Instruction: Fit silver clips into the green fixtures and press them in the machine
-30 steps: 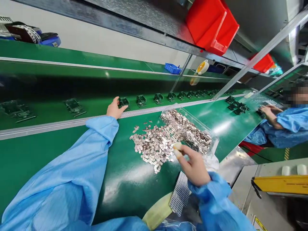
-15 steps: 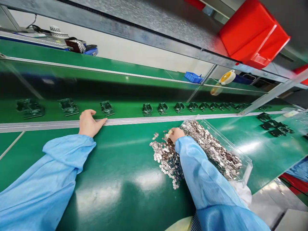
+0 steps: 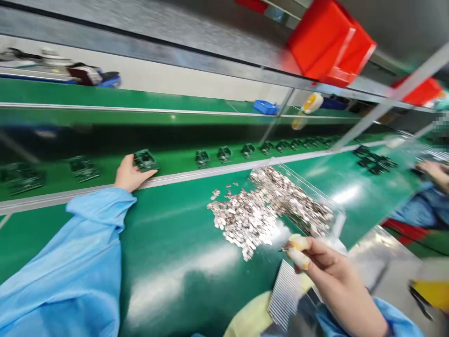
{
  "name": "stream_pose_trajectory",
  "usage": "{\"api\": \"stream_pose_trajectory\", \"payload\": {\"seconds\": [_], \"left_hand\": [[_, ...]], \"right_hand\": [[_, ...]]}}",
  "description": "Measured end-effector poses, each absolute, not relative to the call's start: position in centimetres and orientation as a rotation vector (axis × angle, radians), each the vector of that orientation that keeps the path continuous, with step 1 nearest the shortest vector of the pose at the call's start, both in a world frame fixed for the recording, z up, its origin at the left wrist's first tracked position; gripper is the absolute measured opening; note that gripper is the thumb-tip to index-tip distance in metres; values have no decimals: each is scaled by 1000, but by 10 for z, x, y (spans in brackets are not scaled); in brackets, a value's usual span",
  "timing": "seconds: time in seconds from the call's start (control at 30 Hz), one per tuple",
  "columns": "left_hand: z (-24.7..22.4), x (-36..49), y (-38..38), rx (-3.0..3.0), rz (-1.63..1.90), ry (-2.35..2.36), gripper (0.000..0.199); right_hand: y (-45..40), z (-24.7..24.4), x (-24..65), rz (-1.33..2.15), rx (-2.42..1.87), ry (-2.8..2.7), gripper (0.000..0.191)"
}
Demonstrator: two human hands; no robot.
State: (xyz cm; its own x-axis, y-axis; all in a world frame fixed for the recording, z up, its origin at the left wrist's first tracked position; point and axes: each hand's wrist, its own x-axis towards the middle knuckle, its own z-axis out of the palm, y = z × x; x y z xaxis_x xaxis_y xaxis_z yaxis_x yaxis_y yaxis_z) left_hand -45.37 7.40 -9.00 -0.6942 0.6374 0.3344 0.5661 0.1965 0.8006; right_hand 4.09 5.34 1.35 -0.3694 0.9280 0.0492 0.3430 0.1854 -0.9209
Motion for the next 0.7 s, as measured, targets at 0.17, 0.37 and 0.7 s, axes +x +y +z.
{"api": "stream_pose_trajectory", "payload": {"seconds": [0.17,0.37,0.7], "left_hand": [[-93,-302,64,1195,1748,1571,66],[-87,-143,-3,923,1293,1002,61],[-83,-92,-34,957,1245,924,58]], "right_hand": [[18,-33,61,1271,-1236,-1422,33],[-12,-53,66,1267,-1199,-1289,27],[-37,-70,74,1061,-1223,-1476,5]]}}
